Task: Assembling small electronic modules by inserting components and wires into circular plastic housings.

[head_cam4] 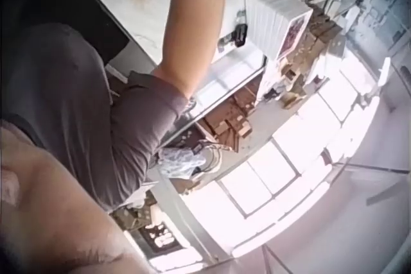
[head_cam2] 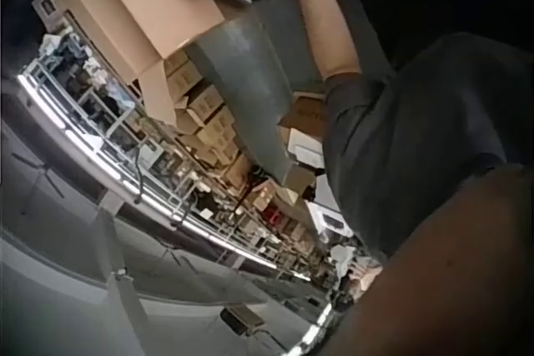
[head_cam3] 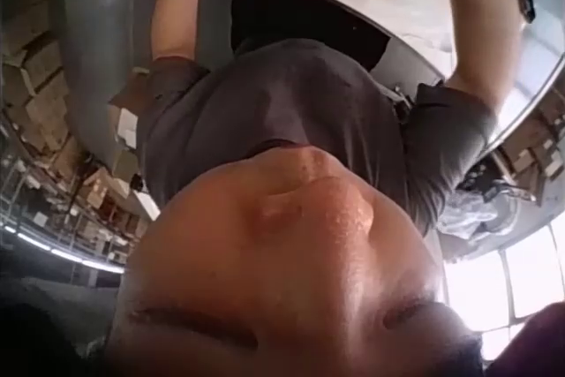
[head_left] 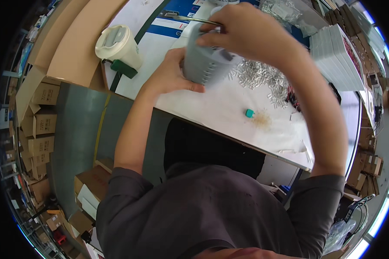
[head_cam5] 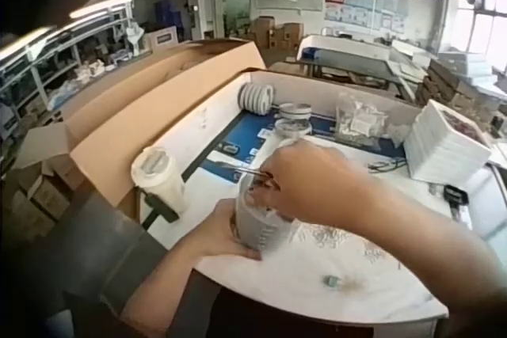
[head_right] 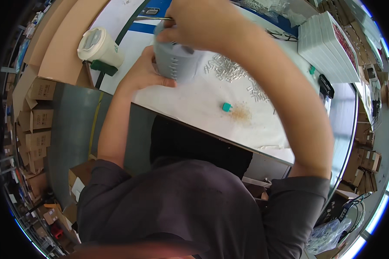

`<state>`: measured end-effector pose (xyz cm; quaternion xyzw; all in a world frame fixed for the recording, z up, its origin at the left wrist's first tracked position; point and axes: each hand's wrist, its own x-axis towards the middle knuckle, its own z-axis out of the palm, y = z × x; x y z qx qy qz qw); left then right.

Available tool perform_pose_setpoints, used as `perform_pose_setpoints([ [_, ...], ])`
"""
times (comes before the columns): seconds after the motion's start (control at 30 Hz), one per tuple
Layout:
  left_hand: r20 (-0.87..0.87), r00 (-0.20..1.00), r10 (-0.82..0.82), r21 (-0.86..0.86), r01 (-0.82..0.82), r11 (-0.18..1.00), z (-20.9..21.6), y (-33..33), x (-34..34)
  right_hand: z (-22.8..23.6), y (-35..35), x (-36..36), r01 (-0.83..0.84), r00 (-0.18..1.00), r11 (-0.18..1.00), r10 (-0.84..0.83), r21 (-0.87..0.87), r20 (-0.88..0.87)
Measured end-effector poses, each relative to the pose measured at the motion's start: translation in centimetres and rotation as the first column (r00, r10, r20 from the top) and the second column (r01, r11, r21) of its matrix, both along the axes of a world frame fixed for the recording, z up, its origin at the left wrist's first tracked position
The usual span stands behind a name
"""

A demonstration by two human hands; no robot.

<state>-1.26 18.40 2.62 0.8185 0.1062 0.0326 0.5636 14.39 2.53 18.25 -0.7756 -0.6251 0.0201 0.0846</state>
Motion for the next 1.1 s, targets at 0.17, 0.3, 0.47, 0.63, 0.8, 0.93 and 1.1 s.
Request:
perform_pose_setpoints([
  [0.17, 0.445, 0.873, 0.199, -0.216, -0.111, 0.970, -0.5, -2.9, -2.6, -4.1, -0.5, -3.2, 0.130, 0.991, 0.981, -0.127, 0.143, -0.028],
  [0.3, 0.363, 0.723, 0.588, -0.625, -0.280, 0.729, 0.5, -7.8, -0.4, -3.9, -3.8, -3.2, 0.379, 0.810, 0.836, -0.093, 0.396, -0.579],
  [0.47, 0.297, 0.874, 0.384, -0.627, -0.125, 0.769, 0.0, -1.7, 1.6, -7.7, -11.6, -5.4, 0.725, 0.335, 0.663, -0.105, 0.185, -0.936],
  [0.63, 0.215, 0.966, -0.142, -0.534, 0.238, 0.812, 1.8, 4.2, 3.8, -13.4, -18.7, -9.9, 0.788, 0.277, 0.614, -0.301, 0.037, -0.912],
  [0.8, 0.427, 0.895, -0.129, 0.110, 0.091, 0.990, 4.4, 3.3, 2.3, -14.7, -23.3, -9.3, 0.816, 0.465, 0.555, -0.463, 0.163, -0.754],
  [0.93, 0.337, 0.884, -0.324, 0.471, 0.139, 0.871, 7.0, 0.3, 0.9, -14.1, -22.9, -6.6, 0.840, 0.452, 0.520, -0.511, 0.156, -0.732],
  [1.1, 0.368, 0.885, -0.286, 0.507, 0.067, 0.859, 7.9, 0.3, 0.1, -14.5, -14.4, -2.3, 0.552, 0.774, 0.783, -0.351, 0.288, -0.527],
])
